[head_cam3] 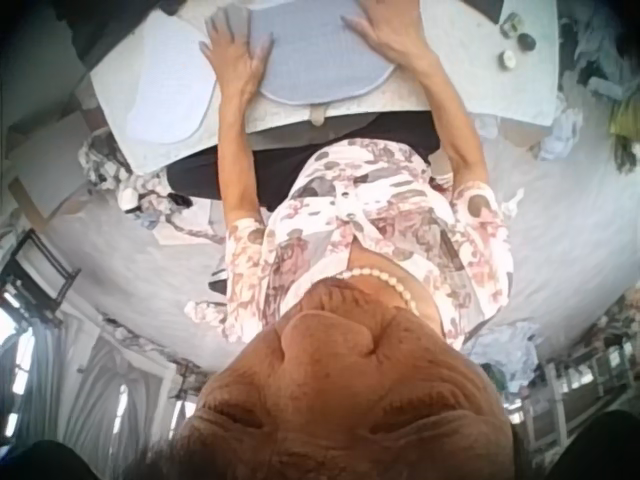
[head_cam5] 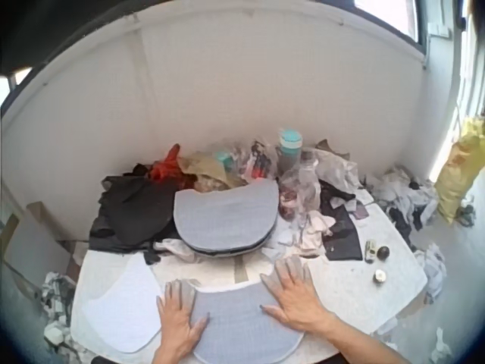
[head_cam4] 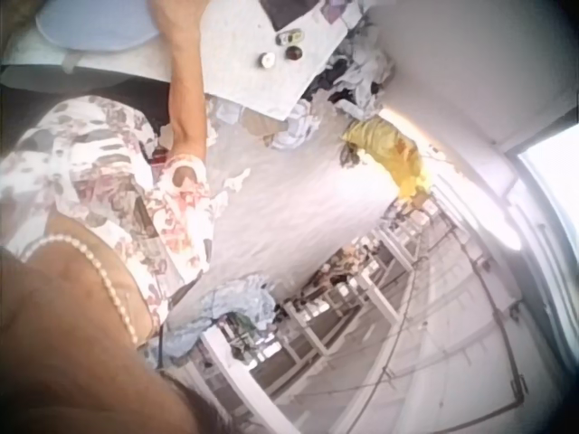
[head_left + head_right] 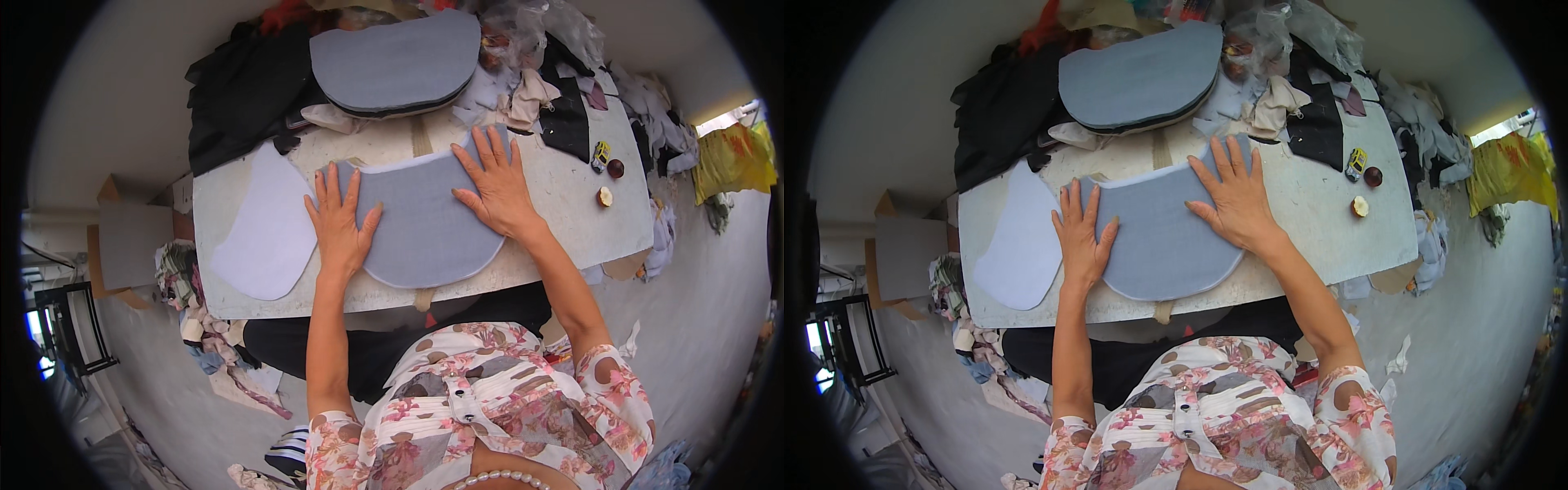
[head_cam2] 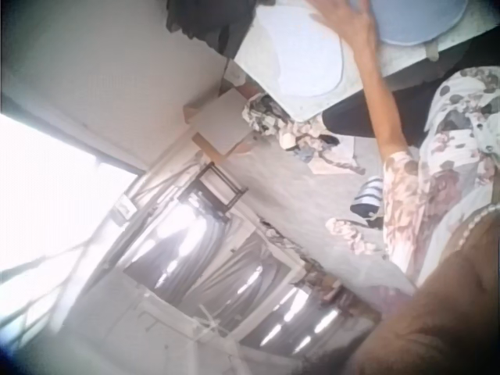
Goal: The person repeatedly picks up light blue and white fabric pieces from a table, aligns them, and stacks them into a growing pile. The person handles the pieces one at a time, smoothing and adjusting them before placing them on the stack.
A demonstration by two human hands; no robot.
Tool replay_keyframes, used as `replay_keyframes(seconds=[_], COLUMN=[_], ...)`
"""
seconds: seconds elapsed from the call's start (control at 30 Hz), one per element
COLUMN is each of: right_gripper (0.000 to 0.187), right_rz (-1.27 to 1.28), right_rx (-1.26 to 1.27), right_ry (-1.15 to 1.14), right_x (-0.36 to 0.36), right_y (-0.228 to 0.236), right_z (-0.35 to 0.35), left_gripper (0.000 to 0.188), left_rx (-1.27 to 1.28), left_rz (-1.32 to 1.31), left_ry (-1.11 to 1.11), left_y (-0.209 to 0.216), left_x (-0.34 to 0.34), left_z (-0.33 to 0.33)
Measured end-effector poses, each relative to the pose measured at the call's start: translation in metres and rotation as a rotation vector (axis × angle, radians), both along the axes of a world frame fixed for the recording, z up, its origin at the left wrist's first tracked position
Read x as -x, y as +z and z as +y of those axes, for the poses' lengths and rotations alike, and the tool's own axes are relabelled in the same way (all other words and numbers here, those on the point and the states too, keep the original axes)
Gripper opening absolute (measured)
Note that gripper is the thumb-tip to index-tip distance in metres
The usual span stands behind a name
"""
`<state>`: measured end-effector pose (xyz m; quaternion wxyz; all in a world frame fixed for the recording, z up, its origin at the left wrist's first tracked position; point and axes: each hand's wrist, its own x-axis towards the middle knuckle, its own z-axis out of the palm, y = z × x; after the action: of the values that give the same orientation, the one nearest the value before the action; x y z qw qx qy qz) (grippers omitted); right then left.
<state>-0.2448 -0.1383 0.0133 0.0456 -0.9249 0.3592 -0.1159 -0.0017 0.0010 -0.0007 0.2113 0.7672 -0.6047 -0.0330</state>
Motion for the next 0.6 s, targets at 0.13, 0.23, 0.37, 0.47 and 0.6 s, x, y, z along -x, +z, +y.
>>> replay_keyframes(seconds=[0.13,0.23,0.37,0.47,0.6], right_gripper=[0.057,0.037,0.014,0.015,0.014], right_rz=[-0.071,-0.35,-0.732,-0.592,-0.476], right_rx=[0.04,0.092,-0.291,-0.421,-0.346], right_ry=[0.006,0.04,0.412,0.673,0.759], right_x=[-0.008,-0.039,-0.128,-0.203,-0.269], right_y=[0.009,0.043,0.051,0.026,0.003], right_z=[0.003,0.012,0.058,0.106,0.153], left_gripper=[0.063,0.055,0.036,0.026,0.029], left_rx=[0.031,0.22,0.57,0.876,1.06], left_rz=[0.04,0.118,0.249,0.493,0.693], left_ry=[0.011,0.071,0.229,0.63,0.94], left_y=[-0.001,0.006,0.008,0.014,0.017], left_x=[-0.004,0.001,-0.012,-0.038,-0.082], left_z=[0.005,0.016,0.062,0.103,0.15])
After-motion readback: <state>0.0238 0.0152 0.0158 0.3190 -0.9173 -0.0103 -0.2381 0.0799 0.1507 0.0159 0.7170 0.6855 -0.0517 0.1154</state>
